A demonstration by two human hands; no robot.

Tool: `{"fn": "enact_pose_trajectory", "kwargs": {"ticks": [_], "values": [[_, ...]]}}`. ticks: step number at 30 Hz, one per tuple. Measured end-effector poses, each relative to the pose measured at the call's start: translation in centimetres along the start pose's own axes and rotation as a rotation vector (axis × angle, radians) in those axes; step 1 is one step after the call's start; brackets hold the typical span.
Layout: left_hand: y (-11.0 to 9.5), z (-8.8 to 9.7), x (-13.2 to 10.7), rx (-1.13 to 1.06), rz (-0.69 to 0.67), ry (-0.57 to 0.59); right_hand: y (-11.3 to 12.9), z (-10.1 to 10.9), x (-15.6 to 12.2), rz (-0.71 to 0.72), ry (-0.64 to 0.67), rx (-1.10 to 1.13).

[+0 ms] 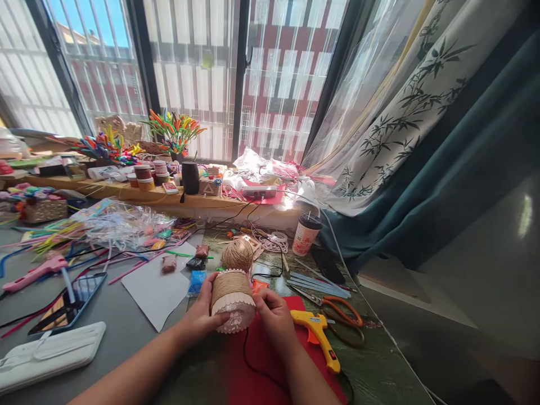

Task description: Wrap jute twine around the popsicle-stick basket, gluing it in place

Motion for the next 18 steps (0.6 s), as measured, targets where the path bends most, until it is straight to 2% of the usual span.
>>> {"fn": "enact_pose_trajectory", "kwargs": {"ticks": [3, 7, 10, 12, 14, 16, 18], "values": [[0.5, -0.4, -0.1, 0.069, -0.007, 0.047, -0.2, 0.1, 0.1, -0.021, 0.016, -0.013], [1.6, 1.3, -0.7, 0.247, 0.085, 0.053, -0.2, -0.6, -0.2, -0.015, 0.069, -0.035], [1.5, 2.5, -1.4, 0.249, 0.044, 0.14, 0.1, -1.2, -0.6, 0.004, 0.082, -0.068], [0.6, 3.2, -1.7, 0.273, 0.02, 0.159, 0.5, -1.5, -0.8, 0.021, 0.092, -0.103], [-1.1, 3.7, -1.5, 0.28, -0.001, 0.114, 0.8, -1.6, -0.9, 0.037, 0.104, -0.135], [-3.5, 3.7, -0.9, 0.289, -0.097, 0.075, 0.9, -1.7, -1.0, 0.05, 0.11, -0.154], [-5.5, 2.9, -0.1, 0.344, -0.211, 0.13, 1.0, -1.6, -1.0, 0.056, 0.117, -0.161]]}}
Point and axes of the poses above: each hand's wrist, its own x-axis towards the middle knuckle, its own z-axis out of the back of the hand, y = z × x, the point moved 5 cm from there along x, towards the middle knuckle, and after that the axes turned 5 degrees about x, right-handed, at the moved point
